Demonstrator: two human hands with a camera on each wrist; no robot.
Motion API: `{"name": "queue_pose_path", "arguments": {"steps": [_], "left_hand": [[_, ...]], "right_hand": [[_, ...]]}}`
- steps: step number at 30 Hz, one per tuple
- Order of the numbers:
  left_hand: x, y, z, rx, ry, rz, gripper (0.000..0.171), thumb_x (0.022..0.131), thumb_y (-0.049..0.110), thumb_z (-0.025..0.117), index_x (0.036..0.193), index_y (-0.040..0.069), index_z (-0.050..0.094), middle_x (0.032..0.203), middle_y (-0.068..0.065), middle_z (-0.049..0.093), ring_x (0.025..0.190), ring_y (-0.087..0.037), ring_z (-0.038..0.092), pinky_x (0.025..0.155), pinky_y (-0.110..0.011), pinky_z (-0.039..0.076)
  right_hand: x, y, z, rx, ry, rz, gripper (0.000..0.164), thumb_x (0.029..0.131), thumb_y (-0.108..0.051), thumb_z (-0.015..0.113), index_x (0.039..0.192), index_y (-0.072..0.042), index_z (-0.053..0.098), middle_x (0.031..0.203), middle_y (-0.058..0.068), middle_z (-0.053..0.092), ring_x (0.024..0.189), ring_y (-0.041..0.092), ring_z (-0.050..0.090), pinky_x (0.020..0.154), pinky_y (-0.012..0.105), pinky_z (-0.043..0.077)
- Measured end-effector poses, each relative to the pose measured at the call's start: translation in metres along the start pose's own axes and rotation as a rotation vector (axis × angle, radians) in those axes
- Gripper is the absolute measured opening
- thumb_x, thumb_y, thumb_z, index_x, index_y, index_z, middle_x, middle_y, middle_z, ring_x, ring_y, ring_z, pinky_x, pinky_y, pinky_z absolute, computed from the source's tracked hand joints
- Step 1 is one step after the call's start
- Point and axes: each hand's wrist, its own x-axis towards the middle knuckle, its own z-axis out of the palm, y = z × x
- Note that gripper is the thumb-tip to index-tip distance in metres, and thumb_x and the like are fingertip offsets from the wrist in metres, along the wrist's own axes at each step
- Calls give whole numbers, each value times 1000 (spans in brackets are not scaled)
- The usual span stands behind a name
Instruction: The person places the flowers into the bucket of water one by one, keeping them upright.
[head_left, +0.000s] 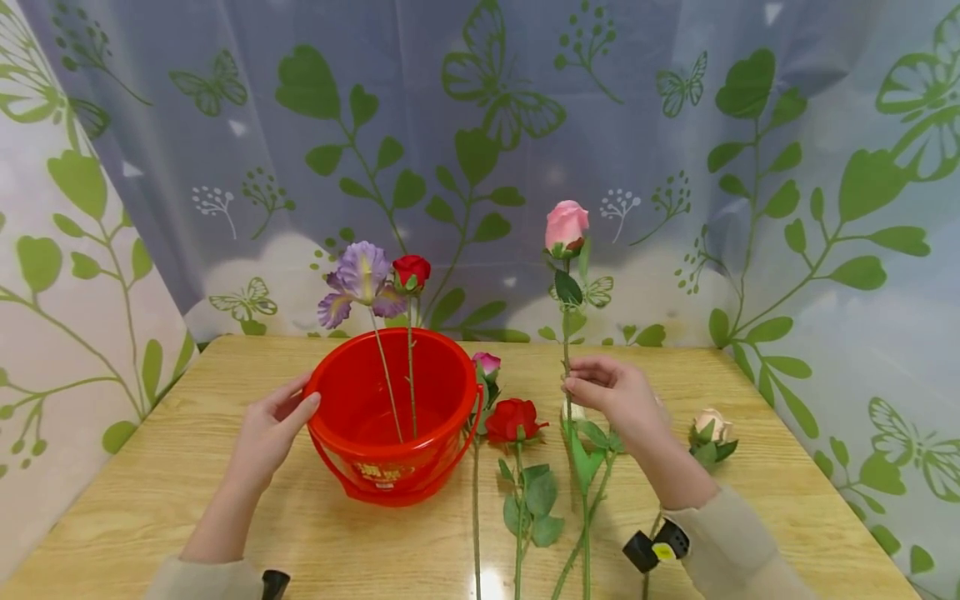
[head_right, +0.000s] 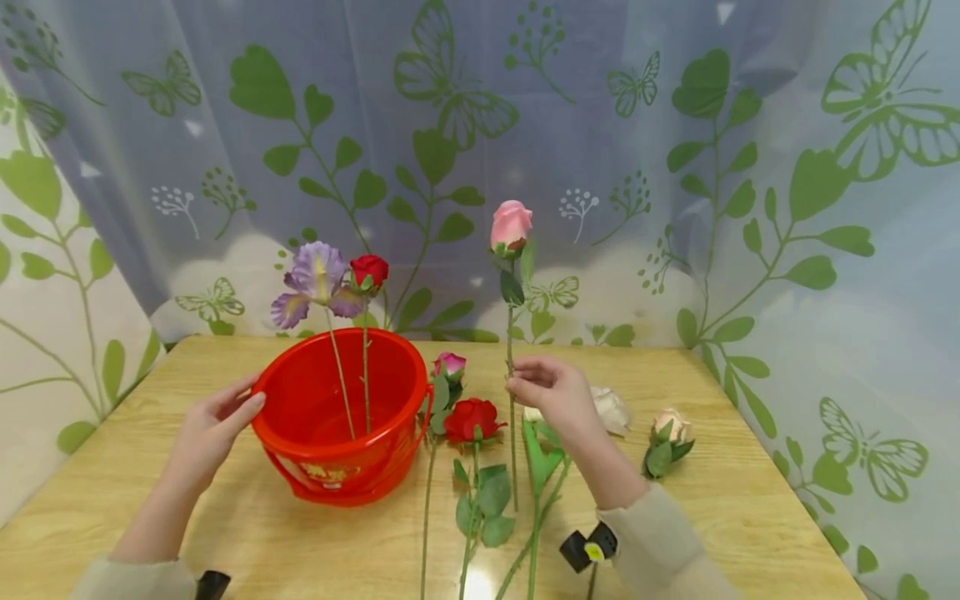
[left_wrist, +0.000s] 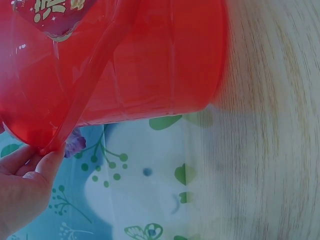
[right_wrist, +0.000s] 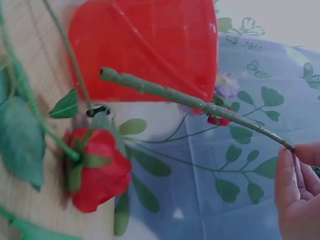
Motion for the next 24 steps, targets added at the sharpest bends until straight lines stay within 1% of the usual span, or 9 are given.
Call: {"name": "queue_pose_path", "arguments": {"steps": [3,9,16,24], "left_hand": [[0,1,0,-6,-2,-5,47,89,19,54,126,-7,43,120,-25,48,87,11,49,73,-10,42],[0,0,0,-32,-6,6,47,89,18,54,126,-8,43,121,-26,47,88,11,49,73,-10,43],[0,-2,0,-14,4,16,47,88,19,55,126,-8,44,120,-25,48,87,10,50,73,-11,43],[1,-3,0,-18,10,27,47,88,18,55,125,-9,43,120,-25,48,88,11,49,73,-11,43]], "right_hand": [[3,-6,4,28,4,-26,37,84,-2,58,117,10,47,91,4,56,84,16,59,77,31,48],[10,-19,13,78,18,-76,32,83,-3,59,112,9,50,87,4,57,81,15,59,75,30,49],[16,-33,26,157,19,-133,29,82,0,59,109,9,51,85,3,57,78,15,59,74,30,50],[21,-46,40,234,15,-156,24,83,0,58,105,5,53,85,4,56,77,13,58,73,29,50]]}}
